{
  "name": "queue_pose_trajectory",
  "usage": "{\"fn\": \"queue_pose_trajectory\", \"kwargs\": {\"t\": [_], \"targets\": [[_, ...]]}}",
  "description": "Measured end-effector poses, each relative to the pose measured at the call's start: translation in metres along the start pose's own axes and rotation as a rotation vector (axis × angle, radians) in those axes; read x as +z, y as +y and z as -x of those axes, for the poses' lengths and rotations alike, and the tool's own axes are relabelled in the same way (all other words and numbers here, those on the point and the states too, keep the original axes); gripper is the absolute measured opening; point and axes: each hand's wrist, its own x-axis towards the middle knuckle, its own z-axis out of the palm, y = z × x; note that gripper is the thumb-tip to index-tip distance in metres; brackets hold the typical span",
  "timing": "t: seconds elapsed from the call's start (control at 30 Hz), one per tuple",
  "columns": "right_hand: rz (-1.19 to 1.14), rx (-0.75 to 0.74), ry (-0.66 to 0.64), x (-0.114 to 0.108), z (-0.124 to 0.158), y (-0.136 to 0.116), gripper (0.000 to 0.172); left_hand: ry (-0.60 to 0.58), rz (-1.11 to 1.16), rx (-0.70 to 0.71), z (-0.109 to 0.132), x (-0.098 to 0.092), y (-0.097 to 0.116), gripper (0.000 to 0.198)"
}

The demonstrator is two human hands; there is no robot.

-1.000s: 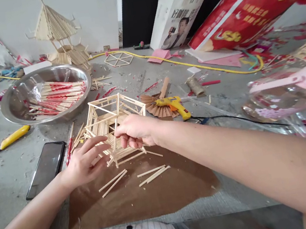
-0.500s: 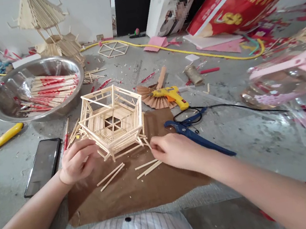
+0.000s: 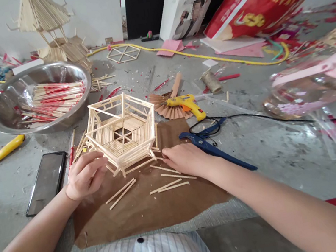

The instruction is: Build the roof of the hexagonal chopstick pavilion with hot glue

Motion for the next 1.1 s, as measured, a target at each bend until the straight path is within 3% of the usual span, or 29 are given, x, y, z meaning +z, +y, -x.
{"fn": "queue_pose_trajectory", "kwargs": {"t": [0.2, 0.33, 0.4, 0.47, 0.57, 0.67, 0.8, 0.93, 1.0, 1.1], "targets": [[0.176, -0.069, -0.03, -0.015, 0.009, 0.007, 0.017, 0.002, 0.03, -0.02, -0.002, 0.0, 0.002, 0.026], [0.159, 0.006, -0.014, -0.033, 0.035, 0.024, 0.011, 0.019, 0.052, -0.027, -0.004, -0.001, 0.005, 0.028], [-0.02, 0.036, 0.035, -0.046, 0.046, 0.028, 0.01, 0.023, 0.057, -0.029, -0.005, -0.001, 0.006, 0.028], [-0.364, 0.017, 0.054, -0.062, 0.049, 0.025, 0.012, 0.027, 0.051, -0.031, -0.004, 0.0, 0.006, 0.028], [-0.962, 0.067, -0.033, -0.088, 0.035, 0.007, 0.011, 0.029, 0.035, -0.019, -0.003, 0.0, 0.007, 0.03], [-1.298, 0.142, -0.155, -0.106, 0.007, -0.016, 0.015, 0.02, 0.032, -0.007, -0.002, -0.001, 0.008, 0.029], [-1.476, 0.189, -0.208, -0.112, -0.024, -0.036, 0.016, -0.021, 0.033, 0.012, -0.003, -0.003, 0.01, 0.03], [-1.508, 0.21, -0.271, -0.108, -0.034, -0.042, 0.018, -0.005, 0.068, 0.001, -0.012, -0.008, 0.014, 0.029], [-1.526, 0.211, -0.283, -0.105, -0.033, -0.044, 0.02, -0.003, 0.121, -0.079, -0.021, -0.012, 0.017, 0.026], [-1.549, 0.2, -0.301, -0.101, -0.026, -0.049, 0.02, -0.09, 0.183, -0.27, -0.035, -0.02, 0.024, 0.02]]}}
